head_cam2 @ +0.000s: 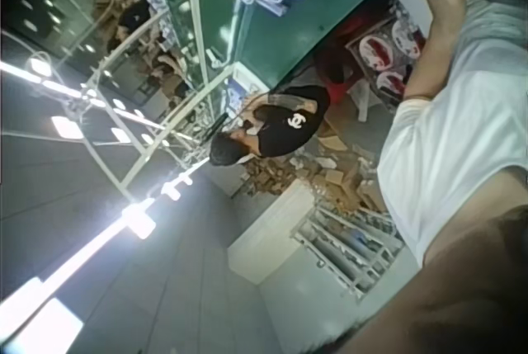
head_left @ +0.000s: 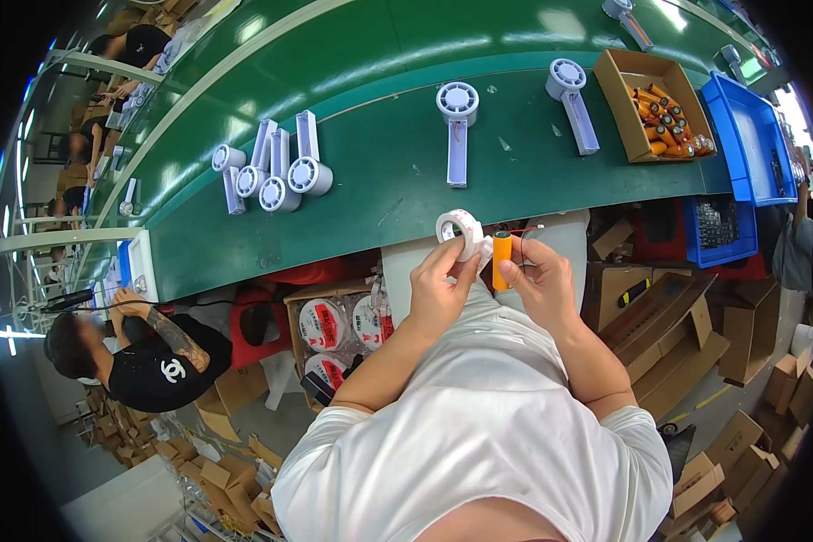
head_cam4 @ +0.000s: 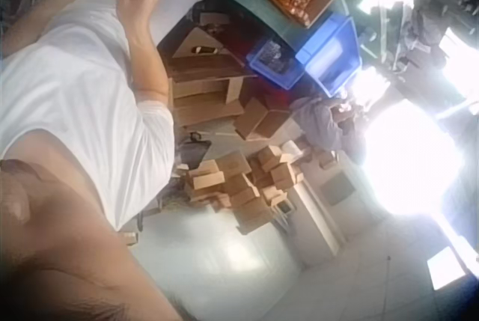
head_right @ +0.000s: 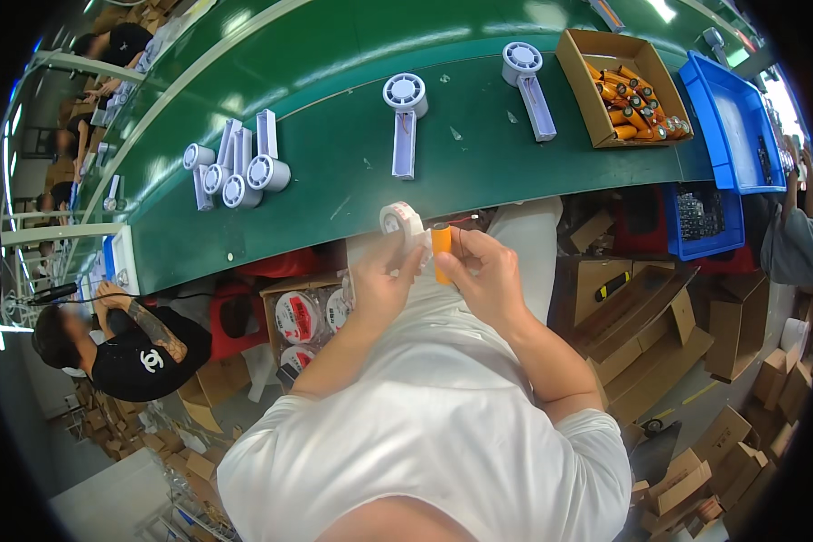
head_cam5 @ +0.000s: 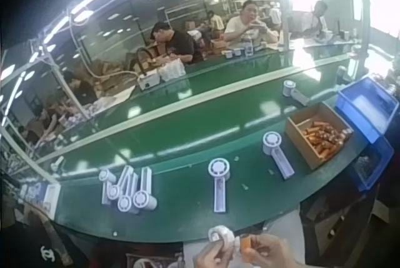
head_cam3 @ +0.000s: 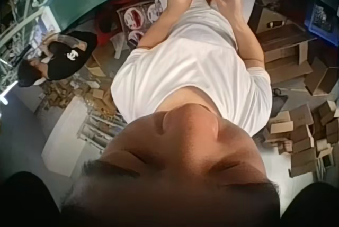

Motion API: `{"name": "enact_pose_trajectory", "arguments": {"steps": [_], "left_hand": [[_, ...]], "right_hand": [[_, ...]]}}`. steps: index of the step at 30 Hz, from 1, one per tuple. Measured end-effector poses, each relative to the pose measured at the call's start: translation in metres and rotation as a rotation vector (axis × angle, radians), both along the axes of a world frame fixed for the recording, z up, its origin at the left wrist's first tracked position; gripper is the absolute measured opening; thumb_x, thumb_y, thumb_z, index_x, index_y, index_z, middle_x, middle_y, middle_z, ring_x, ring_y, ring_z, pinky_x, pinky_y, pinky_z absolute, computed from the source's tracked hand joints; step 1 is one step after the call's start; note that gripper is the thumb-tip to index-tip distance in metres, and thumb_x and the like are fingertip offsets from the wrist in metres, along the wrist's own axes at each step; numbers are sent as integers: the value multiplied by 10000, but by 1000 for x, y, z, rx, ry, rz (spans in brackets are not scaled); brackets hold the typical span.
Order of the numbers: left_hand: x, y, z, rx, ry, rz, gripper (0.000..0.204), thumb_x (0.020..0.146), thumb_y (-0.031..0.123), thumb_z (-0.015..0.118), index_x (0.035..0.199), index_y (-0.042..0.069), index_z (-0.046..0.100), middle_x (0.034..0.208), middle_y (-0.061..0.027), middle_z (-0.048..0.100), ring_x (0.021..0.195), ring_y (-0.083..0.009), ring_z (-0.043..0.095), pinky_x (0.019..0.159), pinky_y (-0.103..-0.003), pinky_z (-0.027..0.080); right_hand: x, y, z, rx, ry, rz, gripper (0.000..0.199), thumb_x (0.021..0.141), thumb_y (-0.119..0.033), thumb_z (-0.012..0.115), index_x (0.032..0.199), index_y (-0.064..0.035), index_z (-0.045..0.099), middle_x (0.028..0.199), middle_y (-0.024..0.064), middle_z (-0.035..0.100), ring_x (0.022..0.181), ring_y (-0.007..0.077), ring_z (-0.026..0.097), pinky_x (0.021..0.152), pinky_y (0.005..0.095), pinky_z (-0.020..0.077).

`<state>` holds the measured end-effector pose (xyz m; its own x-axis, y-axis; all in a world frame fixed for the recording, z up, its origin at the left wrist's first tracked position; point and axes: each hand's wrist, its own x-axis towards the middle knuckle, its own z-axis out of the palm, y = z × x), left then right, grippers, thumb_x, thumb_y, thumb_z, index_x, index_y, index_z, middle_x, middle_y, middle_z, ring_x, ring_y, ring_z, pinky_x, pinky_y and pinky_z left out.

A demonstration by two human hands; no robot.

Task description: Assembling small handheld portable fans at a production line station by joining heads to handles and securing components.

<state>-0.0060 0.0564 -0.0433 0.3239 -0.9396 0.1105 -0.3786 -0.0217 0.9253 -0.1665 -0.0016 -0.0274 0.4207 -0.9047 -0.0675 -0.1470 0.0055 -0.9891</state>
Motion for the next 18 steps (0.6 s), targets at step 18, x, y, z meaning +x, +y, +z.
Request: {"name": "enact_pose_trajectory", "arguments": {"steps": [18], "left_hand": [[9, 0, -8, -94, -575, -151, 308, 826, 170, 700, 1094, 33, 631, 972, -92, 668, 683, -266, 677, 564, -344, 538]], "right_hand": [[-5, -12, -5, 118, 91, 85, 335, 772, -67, 777, 1079, 24, 679, 817, 47, 596, 695, 105, 618, 632, 260, 544]]}}
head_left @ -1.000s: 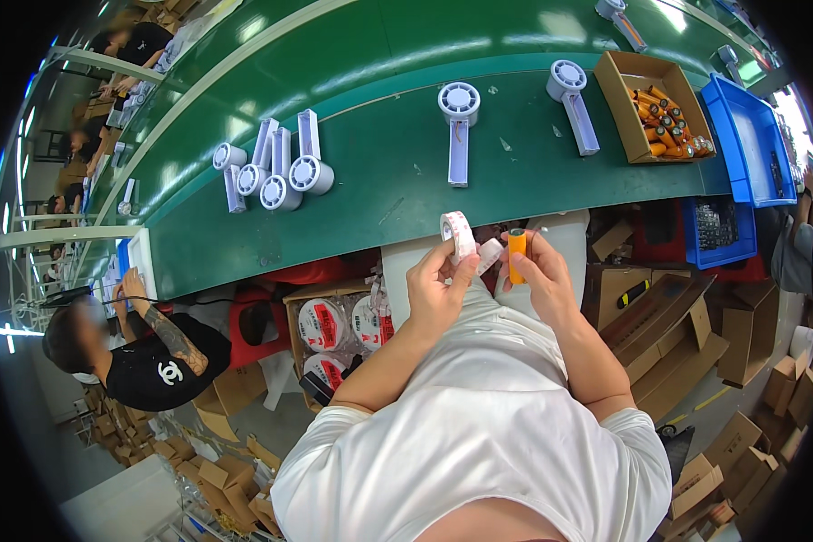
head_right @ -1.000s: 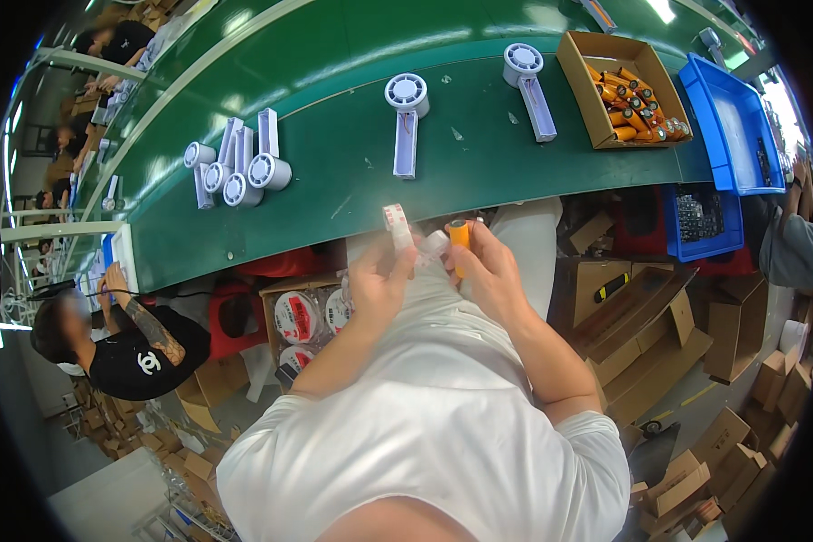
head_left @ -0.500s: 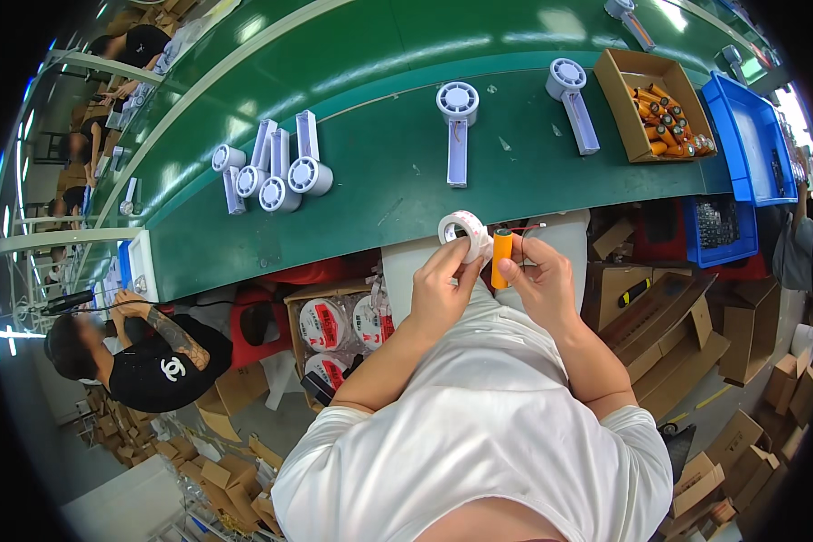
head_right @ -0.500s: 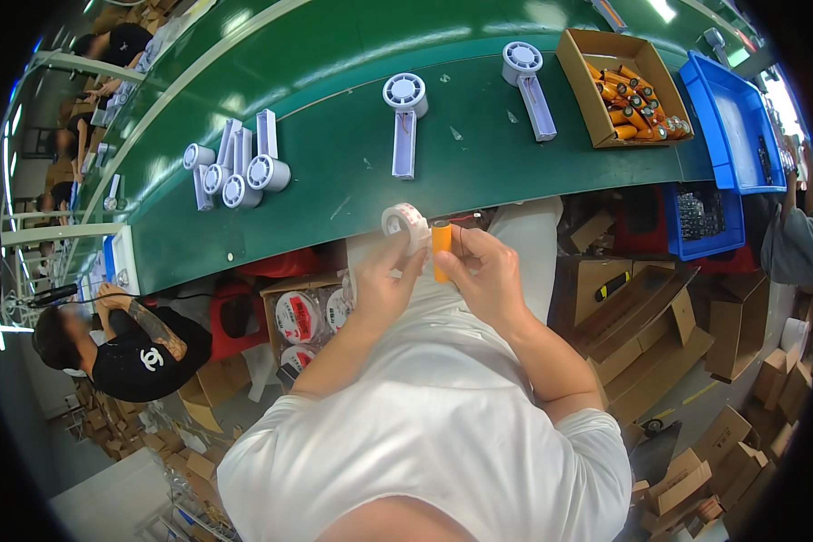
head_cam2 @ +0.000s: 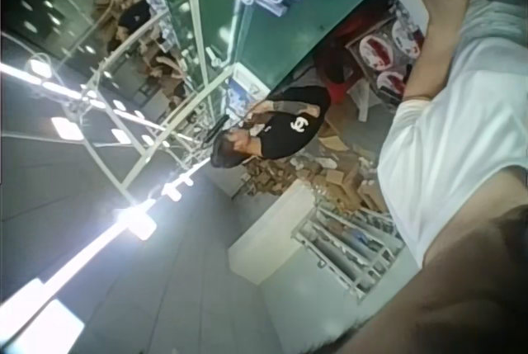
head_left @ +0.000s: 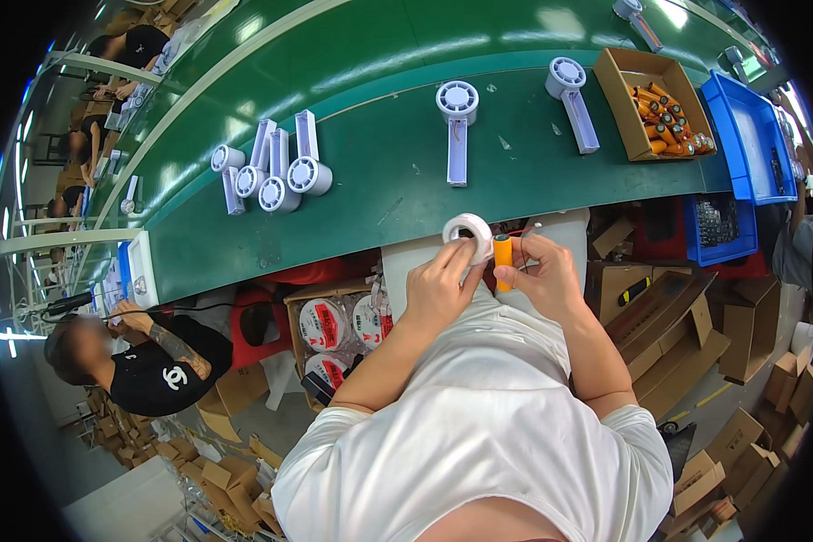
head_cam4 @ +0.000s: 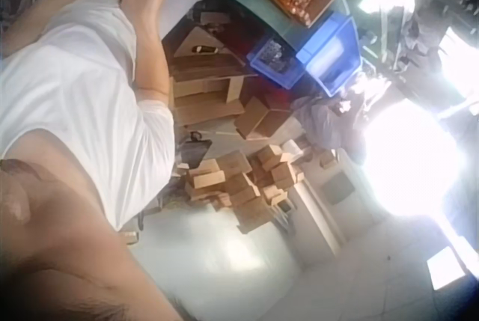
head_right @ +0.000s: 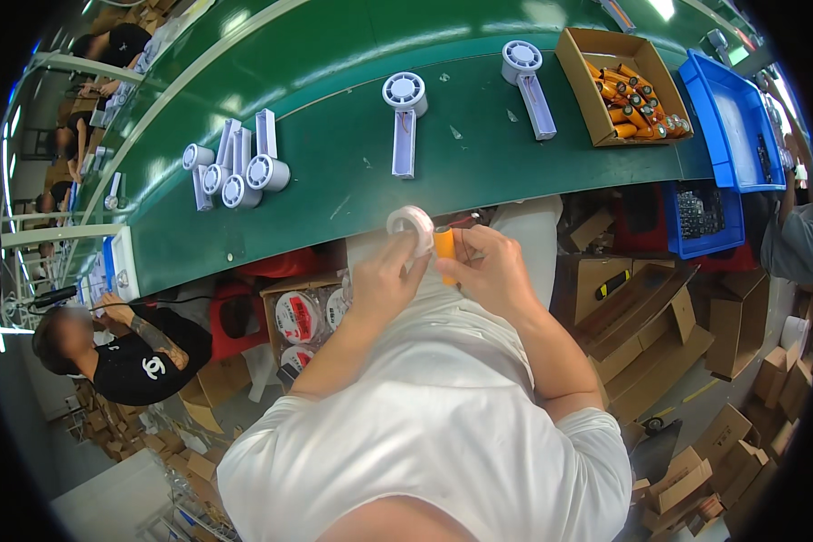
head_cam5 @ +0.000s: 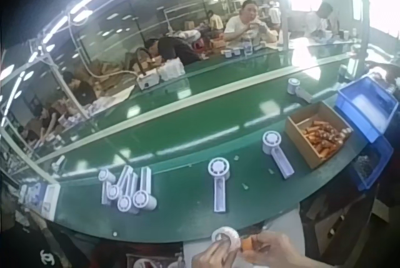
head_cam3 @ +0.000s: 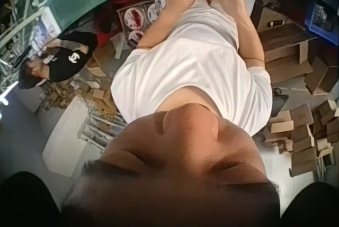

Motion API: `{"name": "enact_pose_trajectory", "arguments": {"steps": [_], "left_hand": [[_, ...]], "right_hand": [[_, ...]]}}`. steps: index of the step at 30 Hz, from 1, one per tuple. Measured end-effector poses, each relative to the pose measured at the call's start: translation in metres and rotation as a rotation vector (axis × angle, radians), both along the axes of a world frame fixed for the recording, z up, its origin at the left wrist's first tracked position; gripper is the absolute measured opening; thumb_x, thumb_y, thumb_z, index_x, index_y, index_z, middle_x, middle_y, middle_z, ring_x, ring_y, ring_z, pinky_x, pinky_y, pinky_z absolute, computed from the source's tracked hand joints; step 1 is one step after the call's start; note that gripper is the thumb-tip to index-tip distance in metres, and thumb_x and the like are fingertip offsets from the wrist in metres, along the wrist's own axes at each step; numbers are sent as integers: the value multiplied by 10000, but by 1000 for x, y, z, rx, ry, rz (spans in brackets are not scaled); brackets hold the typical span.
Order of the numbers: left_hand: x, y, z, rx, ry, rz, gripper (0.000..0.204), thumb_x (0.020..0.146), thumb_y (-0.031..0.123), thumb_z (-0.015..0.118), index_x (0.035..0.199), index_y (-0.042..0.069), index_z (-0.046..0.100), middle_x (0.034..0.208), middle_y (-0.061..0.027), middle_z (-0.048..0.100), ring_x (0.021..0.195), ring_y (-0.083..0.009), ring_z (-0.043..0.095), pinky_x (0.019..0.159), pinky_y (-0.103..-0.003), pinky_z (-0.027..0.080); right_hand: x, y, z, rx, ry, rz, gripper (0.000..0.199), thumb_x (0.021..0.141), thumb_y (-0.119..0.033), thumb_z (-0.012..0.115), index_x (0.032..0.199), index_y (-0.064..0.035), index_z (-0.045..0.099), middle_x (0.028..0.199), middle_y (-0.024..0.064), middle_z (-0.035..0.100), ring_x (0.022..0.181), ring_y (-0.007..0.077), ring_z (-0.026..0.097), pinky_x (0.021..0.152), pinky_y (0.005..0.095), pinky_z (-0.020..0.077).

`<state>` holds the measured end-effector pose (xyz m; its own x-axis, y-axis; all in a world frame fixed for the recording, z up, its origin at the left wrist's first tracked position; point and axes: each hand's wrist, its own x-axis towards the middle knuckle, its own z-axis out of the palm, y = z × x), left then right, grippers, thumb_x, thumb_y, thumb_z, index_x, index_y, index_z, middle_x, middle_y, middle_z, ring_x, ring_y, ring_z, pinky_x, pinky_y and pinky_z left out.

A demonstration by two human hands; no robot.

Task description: Assembling small handheld portable fans at a production line station by joining heads to handles and securing components.

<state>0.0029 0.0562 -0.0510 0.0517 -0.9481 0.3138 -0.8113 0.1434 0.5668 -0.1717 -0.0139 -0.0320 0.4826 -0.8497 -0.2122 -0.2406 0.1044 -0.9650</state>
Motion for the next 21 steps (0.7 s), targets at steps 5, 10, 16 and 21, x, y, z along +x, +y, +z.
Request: {"name": "enact_pose_trajectory", "arguments": {"steps": [5, 10, 16, 21], "left_hand": [[6, 0, 10, 110, -10, 62, 256, 858, 236, 686, 1008, 34, 637, 906, -93, 666, 646, -288, 660, 533, -360, 524], [0, 6, 5, 62, 47, -34, 224, 863, 221, 685, 948, 24, 623, 804, -122, 644, 599, -301, 630, 517, -382, 496], [-8, 13, 9, 82, 109, -184, 209, 833, 167, 709, 929, 7, 617, 743, -146, 626, 582, -316, 618, 514, -389, 479], [-10, 14, 14, 84, 148, -275, 200, 810, 113, 706, 939, -5, 610, 773, -146, 636, 600, -322, 625, 523, -389, 485]], "right_hand": [[-7, -1, 5, -15, -103, -57, 330, 775, -74, 783, 1069, 39, 682, 824, 53, 643, 701, 89, 615, 646, 244, 537], [-14, -10, -5, 44, -168, -116, 401, 821, -121, 778, 1116, 103, 625, 890, 67, 656, 790, 87, 599, 684, 230, 521], [-13, -25, 1, 9, -254, -224, 387, 835, -110, 763, 1122, 108, 621, 908, 78, 665, 785, 92, 607, 682, 224, 520], [-8, -32, 11, 5, -382, -305, 388, 845, -113, 753, 1123, 120, 617, 918, 85, 673, 779, 95, 617, 687, 223, 526]]}}
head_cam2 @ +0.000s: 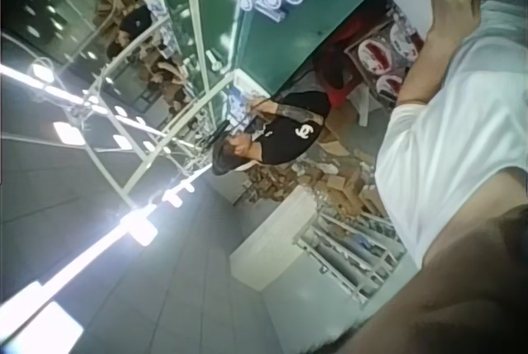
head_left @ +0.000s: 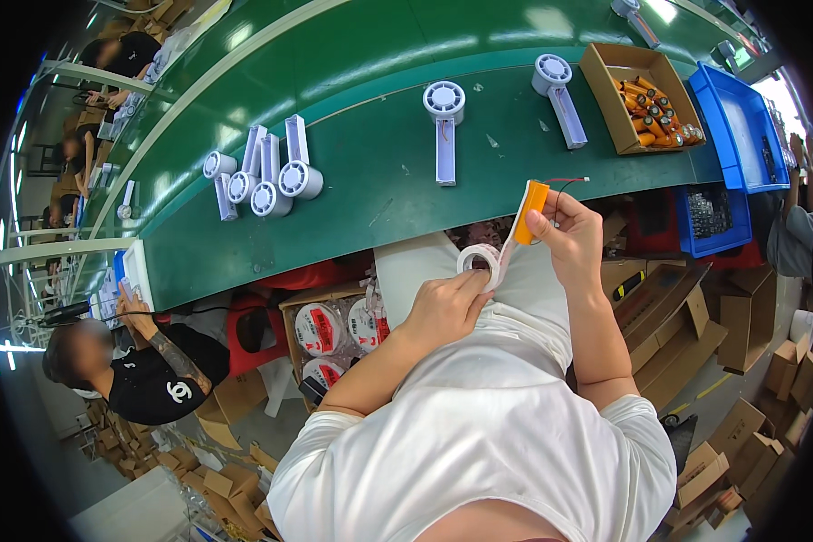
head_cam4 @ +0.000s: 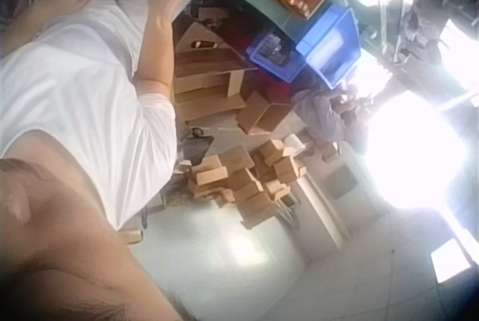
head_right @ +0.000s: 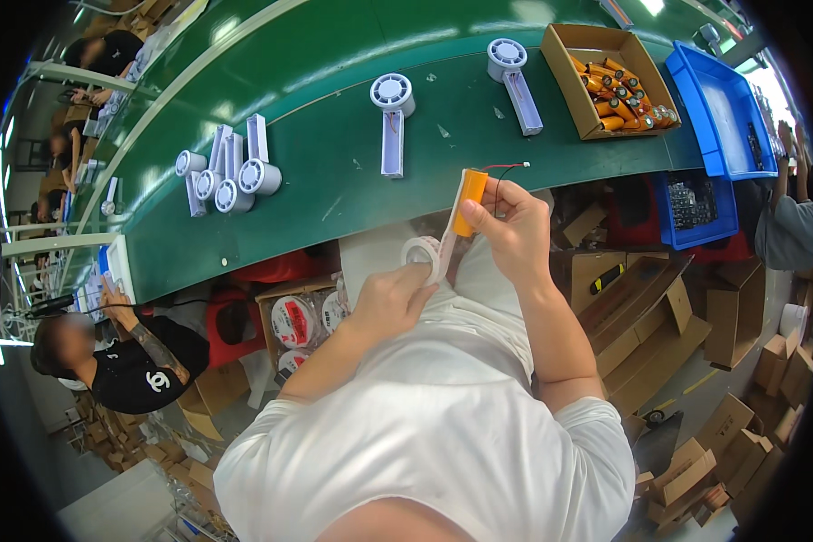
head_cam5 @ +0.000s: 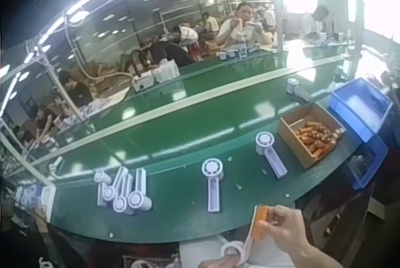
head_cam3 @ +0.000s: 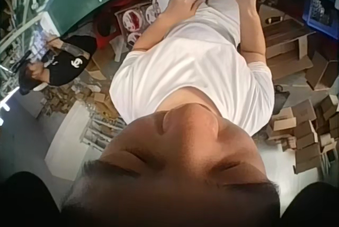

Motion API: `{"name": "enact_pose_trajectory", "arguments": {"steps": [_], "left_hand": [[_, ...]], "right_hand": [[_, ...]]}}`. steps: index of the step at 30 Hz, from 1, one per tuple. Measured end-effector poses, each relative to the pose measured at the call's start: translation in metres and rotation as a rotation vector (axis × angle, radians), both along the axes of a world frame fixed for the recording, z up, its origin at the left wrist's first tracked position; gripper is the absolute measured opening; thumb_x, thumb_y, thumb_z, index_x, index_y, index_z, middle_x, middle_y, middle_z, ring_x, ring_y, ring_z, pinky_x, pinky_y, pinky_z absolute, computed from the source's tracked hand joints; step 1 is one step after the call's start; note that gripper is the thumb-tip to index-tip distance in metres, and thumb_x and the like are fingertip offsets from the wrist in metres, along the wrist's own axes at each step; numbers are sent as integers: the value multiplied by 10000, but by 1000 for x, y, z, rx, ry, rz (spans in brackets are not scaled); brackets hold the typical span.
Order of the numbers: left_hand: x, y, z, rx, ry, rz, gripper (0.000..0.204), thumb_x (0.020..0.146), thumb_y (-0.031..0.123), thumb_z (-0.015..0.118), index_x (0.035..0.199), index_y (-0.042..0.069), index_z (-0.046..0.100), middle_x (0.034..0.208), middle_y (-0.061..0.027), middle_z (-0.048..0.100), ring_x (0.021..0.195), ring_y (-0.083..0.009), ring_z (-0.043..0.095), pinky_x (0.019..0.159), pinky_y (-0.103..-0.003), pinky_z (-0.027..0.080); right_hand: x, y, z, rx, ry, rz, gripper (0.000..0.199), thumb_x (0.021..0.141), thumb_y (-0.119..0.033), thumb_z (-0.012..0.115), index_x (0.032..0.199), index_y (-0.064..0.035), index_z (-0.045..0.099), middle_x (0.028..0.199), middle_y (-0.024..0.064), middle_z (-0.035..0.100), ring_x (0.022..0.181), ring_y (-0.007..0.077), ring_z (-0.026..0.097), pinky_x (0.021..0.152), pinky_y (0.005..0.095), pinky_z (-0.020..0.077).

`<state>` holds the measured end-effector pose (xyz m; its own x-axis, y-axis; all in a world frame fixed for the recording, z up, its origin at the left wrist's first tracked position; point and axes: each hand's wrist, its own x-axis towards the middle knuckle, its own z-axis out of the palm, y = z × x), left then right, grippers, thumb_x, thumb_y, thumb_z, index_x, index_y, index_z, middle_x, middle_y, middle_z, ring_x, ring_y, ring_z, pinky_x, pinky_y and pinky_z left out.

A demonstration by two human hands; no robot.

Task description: Assembling small handheld portable fans at a production line station by joining heads to handles and securing components.

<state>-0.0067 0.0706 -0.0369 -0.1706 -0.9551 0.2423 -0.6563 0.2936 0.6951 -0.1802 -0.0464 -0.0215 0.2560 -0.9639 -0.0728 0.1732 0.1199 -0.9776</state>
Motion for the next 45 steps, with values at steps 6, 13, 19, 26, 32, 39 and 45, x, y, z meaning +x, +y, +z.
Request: {"name": "enact_pose_trajectory", "arguments": {"steps": [6, 13, 19, 26, 32, 39, 45], "left_hand": [[1, -2, 0, -63, -84, -82, 315, 691, -39, 617, 1002, 0, 590, 864, -151, 650, 632, -320, 626, 535, -399, 489], [0, -13, 5, -126, -148, -69, 396, 624, -56, 596, 1013, 19, 568, 864, -92, 616, 608, -287, 617, 515, -390, 493], [-2, -18, 21, -42, -19, -76, 307, 690, 26, 646, 981, -5, 553, 868, -133, 603, 605, -309, 613, 512, -378, 492], [-8, -20, 17, 141, 76, 165, 331, 858, 290, 690, 926, -12, 574, 768, -149, 653, 595, -284, 654, 493, -371, 499], [-14, -22, 2, 16, -69, 240, 239, 875, 233, 661, 862, 10, 575, 596, -136, 627, 474, -286, 620, 434, -381, 484], [-14, -19, 5, 23, -239, 275, 227, 884, 246, 639, 830, 36, 570, 545, -130, 604, 437, -296, 603, 395, -390, 472], [11, 6, -24, 302, -350, 56, 283, 916, 295, 598, 975, 24, 538, 609, -183, 625, 584, -397, 633, 526, -480, 502]], "right_hand": [[11, -3, 8, 39, -69, -13, 406, 845, -110, 753, 1143, 122, 604, 936, 92, 678, 770, 94, 624, 687, 229, 533], [23, 12, 4, -24, -63, 20, 415, 829, -110, 770, 1138, 103, 592, 1013, 86, 652, 875, 108, 591, 807, 235, 500], [30, 25, -9, -123, -119, -100, 362, 833, -54, 747, 1111, 73, 552, 965, 101, 648, 844, 127, 622, 760, 252, 530], [32, 30, -13, -106, -153, -121, 409, 824, -53, 756, 1113, 40, 483, 958, 111, 635, 848, 134, 626, 752, 256, 531], [35, 34, -20, -26, -188, -110, 390, 830, -62, 760, 1107, 5, 494, 1035, 82, 602, 948, 126, 588, 840, 255, 487], [39, 37, -36, -54, -301, -270, 302, 873, -103, 722, 1053, -19, 494, 999, 75, 598, 909, 120, 601, 789, 254, 505], [6, -45, -18, -130, -392, -408, 236, 919, -119, 666, 1061, -8, 513, 984, 76, 601, 868, 128, 616, 774, 267, 529]]}}
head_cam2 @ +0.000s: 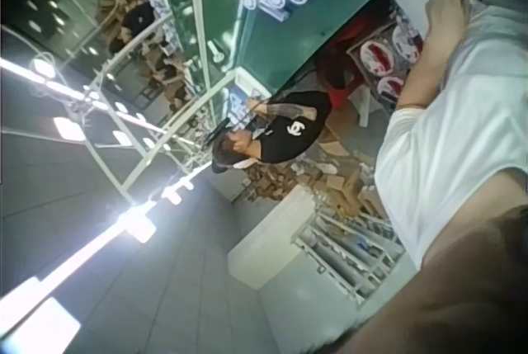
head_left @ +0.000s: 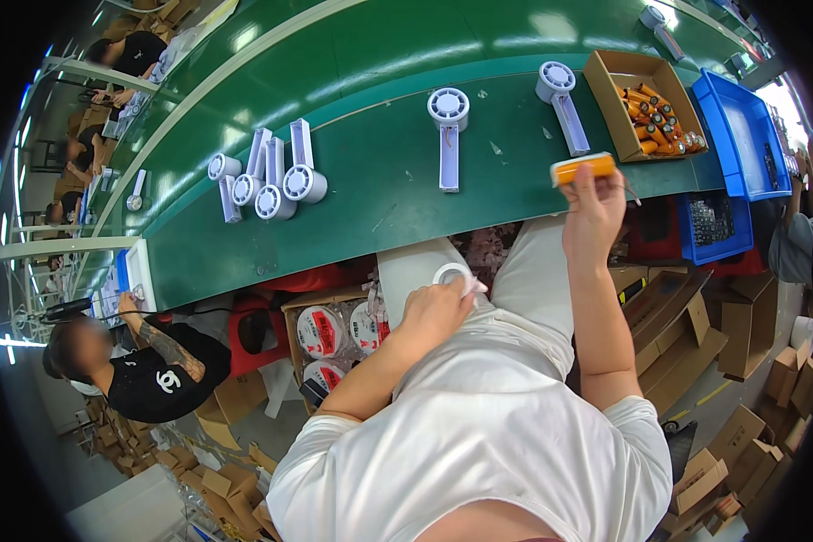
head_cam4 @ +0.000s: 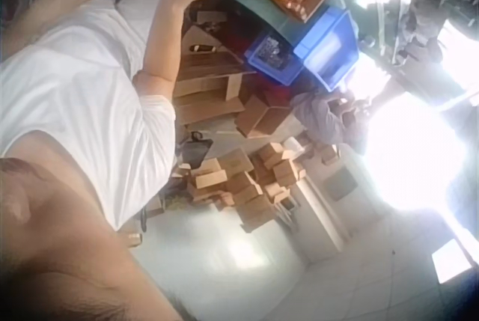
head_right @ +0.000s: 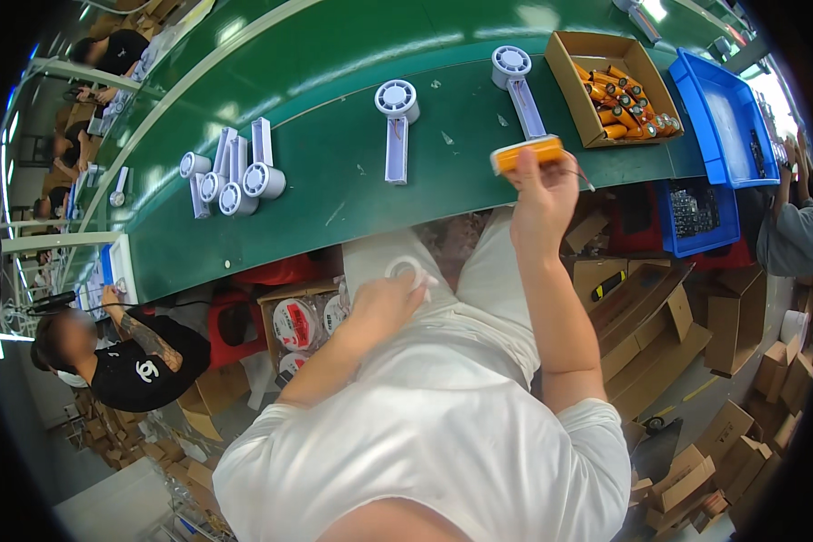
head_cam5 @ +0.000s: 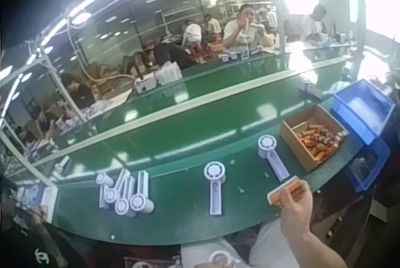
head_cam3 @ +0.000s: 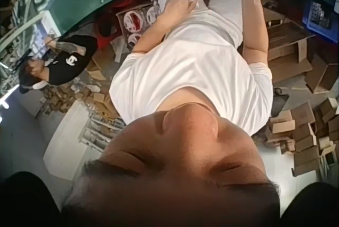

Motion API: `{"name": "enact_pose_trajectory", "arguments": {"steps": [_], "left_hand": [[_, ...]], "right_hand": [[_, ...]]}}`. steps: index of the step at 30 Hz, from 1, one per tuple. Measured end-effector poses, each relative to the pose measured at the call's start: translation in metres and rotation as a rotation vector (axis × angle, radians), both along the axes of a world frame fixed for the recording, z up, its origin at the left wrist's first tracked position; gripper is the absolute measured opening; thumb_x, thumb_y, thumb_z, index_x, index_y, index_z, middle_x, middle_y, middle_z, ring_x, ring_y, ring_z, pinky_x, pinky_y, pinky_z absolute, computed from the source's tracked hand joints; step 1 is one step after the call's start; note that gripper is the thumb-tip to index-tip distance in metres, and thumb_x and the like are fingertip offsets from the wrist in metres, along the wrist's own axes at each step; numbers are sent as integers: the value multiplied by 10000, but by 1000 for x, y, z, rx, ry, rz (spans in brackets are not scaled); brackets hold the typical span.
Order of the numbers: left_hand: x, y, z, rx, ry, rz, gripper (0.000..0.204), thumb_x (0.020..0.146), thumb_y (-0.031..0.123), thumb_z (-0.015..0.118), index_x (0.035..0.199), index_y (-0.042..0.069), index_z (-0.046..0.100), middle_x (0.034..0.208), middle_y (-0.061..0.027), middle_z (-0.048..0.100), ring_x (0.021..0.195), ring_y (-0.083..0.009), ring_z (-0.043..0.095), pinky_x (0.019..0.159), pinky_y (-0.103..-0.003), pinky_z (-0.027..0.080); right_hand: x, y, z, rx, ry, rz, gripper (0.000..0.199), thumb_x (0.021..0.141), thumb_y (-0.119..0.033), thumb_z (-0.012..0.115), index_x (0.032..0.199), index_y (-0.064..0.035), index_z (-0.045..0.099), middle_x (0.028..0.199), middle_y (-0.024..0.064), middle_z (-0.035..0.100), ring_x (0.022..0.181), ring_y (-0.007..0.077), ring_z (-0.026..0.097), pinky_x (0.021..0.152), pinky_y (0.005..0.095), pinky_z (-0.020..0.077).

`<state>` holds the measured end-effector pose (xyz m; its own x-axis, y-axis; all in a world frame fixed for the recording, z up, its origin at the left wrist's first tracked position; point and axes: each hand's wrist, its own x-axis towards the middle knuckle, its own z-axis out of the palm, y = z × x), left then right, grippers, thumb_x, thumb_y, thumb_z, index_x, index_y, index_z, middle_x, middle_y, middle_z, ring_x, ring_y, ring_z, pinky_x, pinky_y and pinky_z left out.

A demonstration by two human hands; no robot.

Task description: Assembling small handheld portable fans at a production line station by joining heads to handles and securing components.

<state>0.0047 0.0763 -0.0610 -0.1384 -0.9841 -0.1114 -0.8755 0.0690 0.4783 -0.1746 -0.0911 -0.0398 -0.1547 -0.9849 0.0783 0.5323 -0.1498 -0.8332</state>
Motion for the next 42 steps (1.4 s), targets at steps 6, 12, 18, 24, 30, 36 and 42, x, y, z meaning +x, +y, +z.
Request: {"name": "enact_pose_trajectory", "arguments": {"steps": [6, 12, 18, 24, 30, 36, 42], "left_hand": [[43, 33, -78, 143, -35, 375, 353, 878, 278, 644, 1066, 10, 509, 770, -183, 676, 660, -432, 651, 597, -494, 535], [57, 48, -76, 14, -24, 306, 522, 823, 363, 704, 1163, 4, 535, 1162, -206, 583, 870, -404, 660, 721, -484, 543], [56, 48, -59, 368, -82, 169, 561, 843, 350, 672, 1279, 35, 513, 1242, -235, 533, 1047, -424, 589, 862, -468, 510], [60, 55, -85, 123, -158, 210, 346, 907, 236, 591, 1165, 6, 587, 1192, -184, 556, 795, -375, 669, 689, -483, 549], [69, 50, -89, 24, -36, 290, 223, 877, 184, 628, 1076, 92, 668, 1065, -111, 603, 739, -370, 659, 639, -463, 543], [68, 47, -63, 210, -49, 303, 223, 854, 239, 640, 1040, 127, 694, 1093, -172, 583, 878, -399, 626, 760, -487, 514], [76, 53, -64, 222, -47, 395, 239, 838, 242, 673, 1055, 154, 719, 1228, -205, 523, 884, -417, 631, 790, -481, 523]], "right_hand": [[1, -17, -42, -104, 310, 411, 456, 810, -129, 792, 1149, 26, 529, 1045, 38, 559, 942, 115, 558, 864, 250, 470], [-1, -29, -54, -72, 334, 573, 500, 782, -156, 819, 1149, 25, 532, 1057, 40, 560, 970, 122, 559, 882, 263, 474], [-8, -27, -58, -17, 262, 607, 519, 770, -172, 829, 1150, 17, 530, 1038, 29, 568, 976, 119, 575, 868, 261, 494], [-7, -25, -56, -20, 246, 584, 514, 772, -161, 825, 1152, 16, 528, 1042, 34, 566, 977, 122, 579, 881, 258, 488], [-8, -24, -57, -5, 246, 587, 506, 778, -154, 819, 1155, 17, 528, 1050, 33, 565, 977, 123, 578, 888, 260, 485], [-8, -24, -55, 5, 231, 589, 499, 781, -151, 815, 1151, 22, 529, 1052, 33, 559, 981, 122, 574, 893, 260, 483], [-8, -24, -56, -4, 247, 596, 491, 784, -139, 810, 1150, 30, 529, 1058, 38, 552, 981, 121, 570, 898, 259, 477]]}}
